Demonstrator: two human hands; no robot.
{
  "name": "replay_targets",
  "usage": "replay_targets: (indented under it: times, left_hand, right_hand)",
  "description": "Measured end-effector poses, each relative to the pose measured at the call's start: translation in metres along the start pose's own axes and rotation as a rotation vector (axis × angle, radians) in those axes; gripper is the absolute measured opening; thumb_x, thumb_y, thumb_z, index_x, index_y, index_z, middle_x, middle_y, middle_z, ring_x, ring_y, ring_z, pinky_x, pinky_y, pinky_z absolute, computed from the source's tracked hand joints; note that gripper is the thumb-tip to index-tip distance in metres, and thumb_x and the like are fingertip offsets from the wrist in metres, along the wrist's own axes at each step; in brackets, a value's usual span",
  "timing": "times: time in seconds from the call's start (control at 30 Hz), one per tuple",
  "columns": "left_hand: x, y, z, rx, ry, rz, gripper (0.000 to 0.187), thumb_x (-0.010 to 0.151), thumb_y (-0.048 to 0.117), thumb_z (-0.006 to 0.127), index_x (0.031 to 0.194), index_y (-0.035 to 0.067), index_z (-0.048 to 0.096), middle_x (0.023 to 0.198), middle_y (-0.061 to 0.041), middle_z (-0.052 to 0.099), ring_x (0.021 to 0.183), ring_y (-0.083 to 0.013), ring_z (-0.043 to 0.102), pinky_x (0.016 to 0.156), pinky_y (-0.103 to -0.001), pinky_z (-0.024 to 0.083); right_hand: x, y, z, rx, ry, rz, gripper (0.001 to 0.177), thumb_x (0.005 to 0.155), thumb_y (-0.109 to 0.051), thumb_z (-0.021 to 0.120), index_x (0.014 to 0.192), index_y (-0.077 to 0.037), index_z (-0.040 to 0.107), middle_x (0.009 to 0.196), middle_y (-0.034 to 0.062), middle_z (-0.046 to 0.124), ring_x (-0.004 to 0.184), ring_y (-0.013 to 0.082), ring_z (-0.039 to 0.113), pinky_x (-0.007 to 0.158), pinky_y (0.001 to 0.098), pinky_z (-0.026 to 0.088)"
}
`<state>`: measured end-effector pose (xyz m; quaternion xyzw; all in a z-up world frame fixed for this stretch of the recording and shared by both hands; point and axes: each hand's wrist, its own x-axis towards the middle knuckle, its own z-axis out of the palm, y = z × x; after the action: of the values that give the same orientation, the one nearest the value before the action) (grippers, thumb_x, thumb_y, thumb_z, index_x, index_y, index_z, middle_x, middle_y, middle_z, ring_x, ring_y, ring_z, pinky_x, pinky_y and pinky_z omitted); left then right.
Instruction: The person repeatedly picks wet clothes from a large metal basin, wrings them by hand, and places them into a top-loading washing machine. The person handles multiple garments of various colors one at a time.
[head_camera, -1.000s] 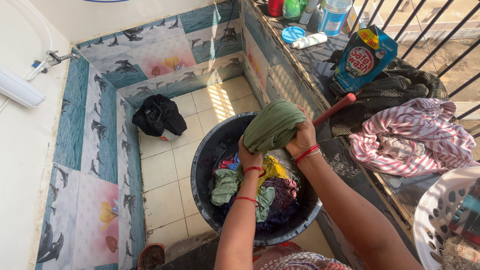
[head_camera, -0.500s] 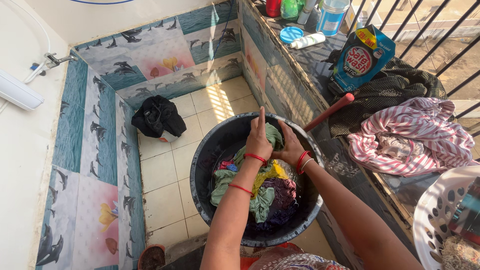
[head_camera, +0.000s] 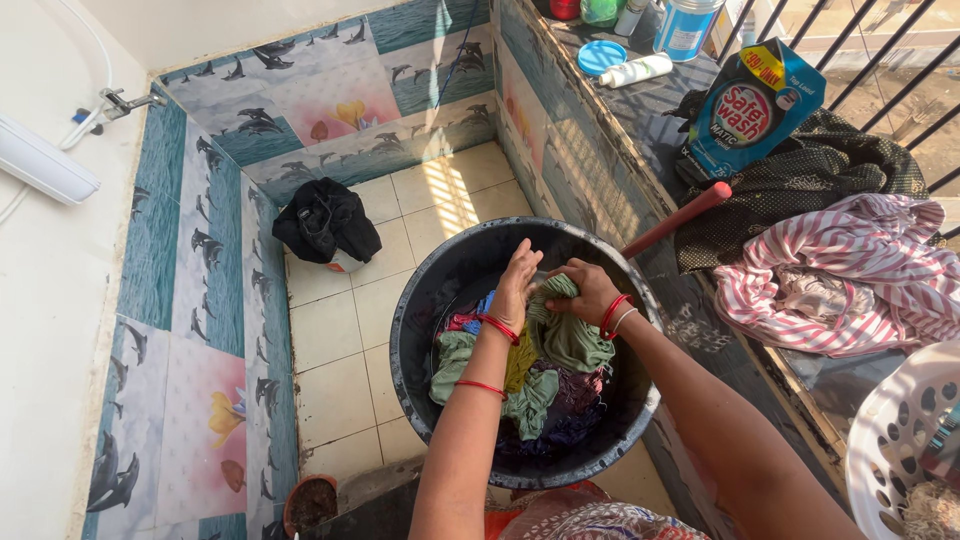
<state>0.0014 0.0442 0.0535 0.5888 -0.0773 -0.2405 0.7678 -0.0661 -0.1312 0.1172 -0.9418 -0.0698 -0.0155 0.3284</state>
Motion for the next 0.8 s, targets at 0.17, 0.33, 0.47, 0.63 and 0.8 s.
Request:
replay_targets:
  times: [0.17, 0.33, 0.47, 0.63, 0.8]
  left_hand:
    - [0.013, -0.057, -0.012, 0.196, 0.233, -0.258, 0.102, 0.095, 0.086, 0.023, 0.152, 0.010, 0.059, 0.142, -0.020, 0.068, 0.131, -0.0445, 0.058, 0.109, -0.048, 0.042]
    - [0.007, -0.049, -0.015, -0.227, 0.293, -0.647, 0.100, 0.083, 0.087, 0.039, 0.156, 0.019, 0.047, 0.155, -0.017, 0.048, 0.140, -0.0492, 0.044, 0.108, -0.071, 0.033]
    - [-0.021, -0.024, -0.004, -0.513, 0.107, -0.673, 0.104, 0.075, 0.090, 0.049, 0.157, 0.026, 0.044, 0.162, -0.017, 0.042, 0.145, -0.0509, 0.040, 0.107, -0.080, 0.029]
    - [-0.052, -0.020, 0.013, -0.785, 0.022, -0.627, 0.115, 0.072, 0.100, 0.041, 0.157, 0.022, 0.041, 0.162, -0.019, 0.035, 0.142, -0.0525, 0.031, 0.100, -0.083, 0.018]
    - [-0.056, -0.024, 0.029, -1.022, 0.026, -0.418, 0.085, 0.086, 0.079, 0.048, 0.148, 0.021, 0.054, 0.152, -0.011, 0.052, 0.139, -0.0382, 0.048, 0.114, -0.067, 0.032]
  right_hand:
    - [-0.006, -0.001, -0.034, 0.321, 0.128, -0.103, 0.044, 0.076, -0.022, 0.089, 0.114, -0.006, 0.075, 0.105, 0.0067, 0.071, 0.099, 0.0221, 0.068, 0.090, 0.0373, 0.054]
    - [-0.011, -0.022, -0.051, 0.605, 0.047, -0.193, 0.032, 0.080, -0.013, 0.085, 0.109, -0.004, 0.076, 0.109, 0.0042, 0.071, 0.101, 0.0171, 0.068, 0.092, 0.0339, 0.055]
    - [-0.011, -0.040, -0.065, 0.769, -0.050, -0.203, 0.027, 0.083, -0.006, 0.082, 0.109, -0.003, 0.074, 0.107, 0.0050, 0.070, 0.102, 0.0176, 0.067, 0.094, 0.0345, 0.054]
    - [-0.009, -0.042, -0.052, 1.280, -0.137, -0.112, 0.018, 0.087, 0.005, 0.076, 0.105, 0.004, 0.073, 0.112, 0.0092, 0.069, 0.105, 0.0214, 0.067, 0.096, 0.0392, 0.055]
    - [-0.006, -0.031, -0.031, 1.602, 0.007, 0.160, 0.016, 0.090, 0.009, 0.069, 0.105, 0.004, 0.072, 0.102, 0.0142, 0.075, 0.093, 0.0254, 0.073, 0.089, 0.0429, 0.060]
